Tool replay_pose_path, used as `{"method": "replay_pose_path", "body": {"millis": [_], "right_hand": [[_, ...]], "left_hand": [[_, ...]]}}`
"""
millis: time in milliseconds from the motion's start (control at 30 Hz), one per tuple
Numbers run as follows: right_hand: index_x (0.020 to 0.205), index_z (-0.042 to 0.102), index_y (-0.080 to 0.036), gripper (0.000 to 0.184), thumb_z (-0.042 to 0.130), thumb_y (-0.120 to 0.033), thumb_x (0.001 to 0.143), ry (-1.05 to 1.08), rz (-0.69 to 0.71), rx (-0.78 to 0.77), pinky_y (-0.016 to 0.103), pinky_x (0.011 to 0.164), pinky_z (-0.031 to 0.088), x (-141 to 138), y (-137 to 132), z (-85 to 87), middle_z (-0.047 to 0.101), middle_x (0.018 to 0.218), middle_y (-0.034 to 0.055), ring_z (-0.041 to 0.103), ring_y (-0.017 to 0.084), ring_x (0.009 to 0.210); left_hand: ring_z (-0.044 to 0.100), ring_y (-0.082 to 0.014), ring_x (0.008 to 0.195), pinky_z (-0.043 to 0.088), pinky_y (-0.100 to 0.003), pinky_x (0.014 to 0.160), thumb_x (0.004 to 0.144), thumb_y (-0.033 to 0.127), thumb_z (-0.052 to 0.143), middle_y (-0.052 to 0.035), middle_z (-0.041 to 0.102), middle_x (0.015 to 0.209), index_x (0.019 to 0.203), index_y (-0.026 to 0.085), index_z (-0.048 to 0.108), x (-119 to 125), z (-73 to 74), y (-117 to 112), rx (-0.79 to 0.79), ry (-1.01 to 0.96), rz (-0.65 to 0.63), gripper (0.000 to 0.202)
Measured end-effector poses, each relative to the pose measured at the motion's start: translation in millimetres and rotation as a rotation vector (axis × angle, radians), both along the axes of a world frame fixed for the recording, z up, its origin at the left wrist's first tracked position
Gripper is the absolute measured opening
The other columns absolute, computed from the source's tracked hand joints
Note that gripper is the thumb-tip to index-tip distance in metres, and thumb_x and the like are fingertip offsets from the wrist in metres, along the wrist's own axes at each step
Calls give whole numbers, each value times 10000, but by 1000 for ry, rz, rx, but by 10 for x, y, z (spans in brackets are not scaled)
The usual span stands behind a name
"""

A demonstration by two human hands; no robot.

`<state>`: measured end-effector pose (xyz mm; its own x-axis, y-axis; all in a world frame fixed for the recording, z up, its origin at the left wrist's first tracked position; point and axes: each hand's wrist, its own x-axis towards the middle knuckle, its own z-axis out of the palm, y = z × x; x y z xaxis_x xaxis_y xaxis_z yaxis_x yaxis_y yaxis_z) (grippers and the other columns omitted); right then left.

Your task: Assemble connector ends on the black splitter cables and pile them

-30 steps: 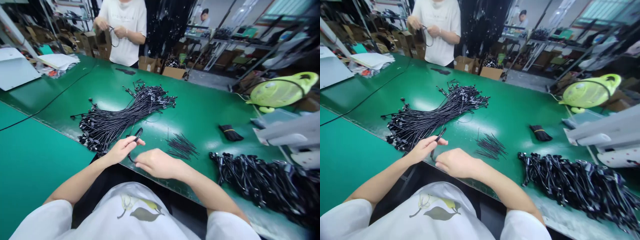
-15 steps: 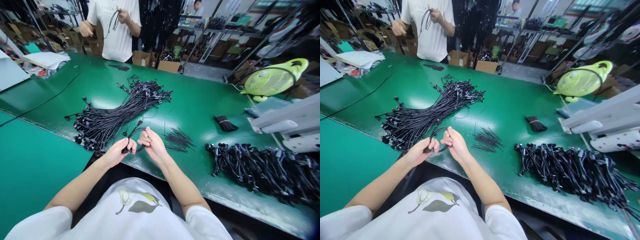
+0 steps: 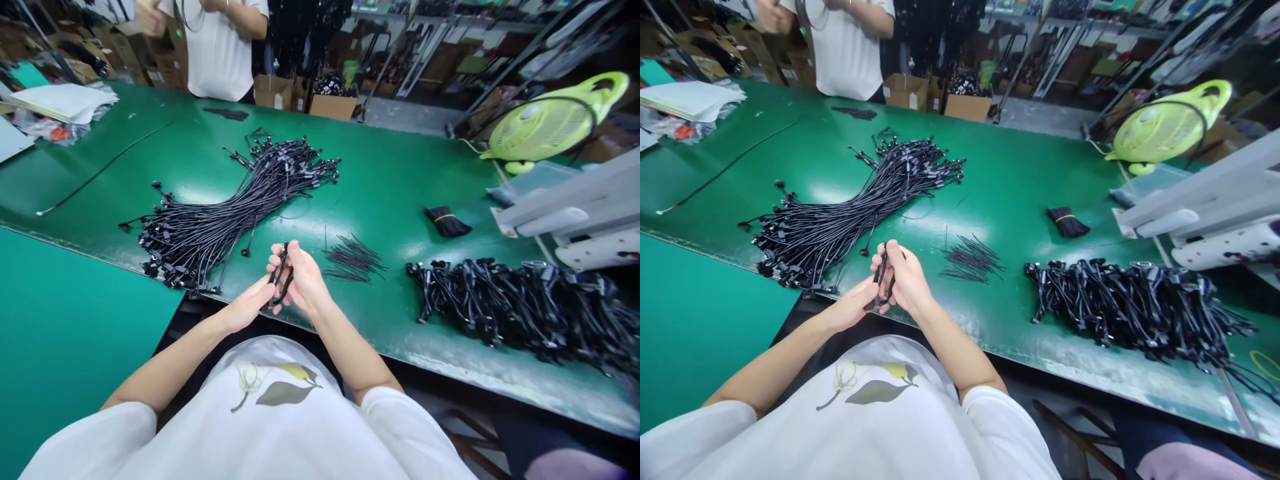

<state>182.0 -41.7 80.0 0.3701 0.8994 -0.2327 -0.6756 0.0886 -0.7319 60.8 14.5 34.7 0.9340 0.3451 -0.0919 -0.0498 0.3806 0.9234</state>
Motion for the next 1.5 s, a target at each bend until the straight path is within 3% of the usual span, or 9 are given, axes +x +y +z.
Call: {"method": "replay_pose_path", "body": {"millis": [100,200,333,567,733,833,967,1200,1500], "right_hand": [[827,495,-208,514,701,-662,702,-42,-72,73,156,357,306,40,0,-57,497,668,-63,409,39,448],[860,474,-228,534,660,-705,708,-89,-159,175,157,374,295,99,-7,-83,493,788,-61,343,9,439],[900,518,-222,507,567,-714,786,-73,-99,229,159,372,274,167,-48,-50,434,768,-60,279,9,441],[871,534,-204,464,486,-666,874,9,12,232,150,369,298,198,-117,23,410,710,-66,275,15,428],[938,576,-203,508,538,-695,819,-69,-24,218,253,645,544,259,-200,15,548,836,-17,572,81,630],[1021,608,-200,493,723,-581,730,-195,13,132,290,854,520,275,-304,-26,625,987,28,631,142,879],[945,641,-198,304,761,-370,725,-279,-8,25,279,864,486,243,-417,-65,643,914,10,596,133,866],[883,656,-198,153,671,-288,760,-237,-59,13,306,877,476,236,-432,-56,662,900,15,594,145,869],[883,658,-195,158,586,-282,773,-185,-78,-29,317,928,438,211,-451,-99,643,862,12,580,163,892]], "left_hand": [[522,-123,683,425,-239,575,882,557,550,-15,557,801,1065,174,483,67,-58,-52,177,70,52,429],[473,-109,620,411,-243,564,910,564,486,6,519,733,1059,150,502,83,-42,-98,189,124,-80,441],[477,-125,672,446,-286,671,922,533,481,-3,499,743,1033,126,553,51,63,-103,127,89,-216,428],[559,-164,812,462,-361,828,961,462,439,-29,546,826,958,167,509,49,233,-153,239,132,-360,304],[423,-107,609,417,-267,591,979,430,408,41,403,701,883,195,422,80,214,-275,138,107,-206,254],[417,-107,614,405,-263,590,991,404,381,38,395,712,876,198,415,87,245,-280,190,122,-128,238],[436,-122,627,392,-278,622,1001,378,331,23,436,712,836,200,418,93,331,-254,399,205,-135,258],[452,-158,638,353,-301,659,985,323,346,12,496,731,926,207,452,113,333,-234,658,346,-77,168],[485,-189,690,348,-299,691,952,331,431,5,501,723,949,212,504,121,362,-217,634,340,-16,141]]}}
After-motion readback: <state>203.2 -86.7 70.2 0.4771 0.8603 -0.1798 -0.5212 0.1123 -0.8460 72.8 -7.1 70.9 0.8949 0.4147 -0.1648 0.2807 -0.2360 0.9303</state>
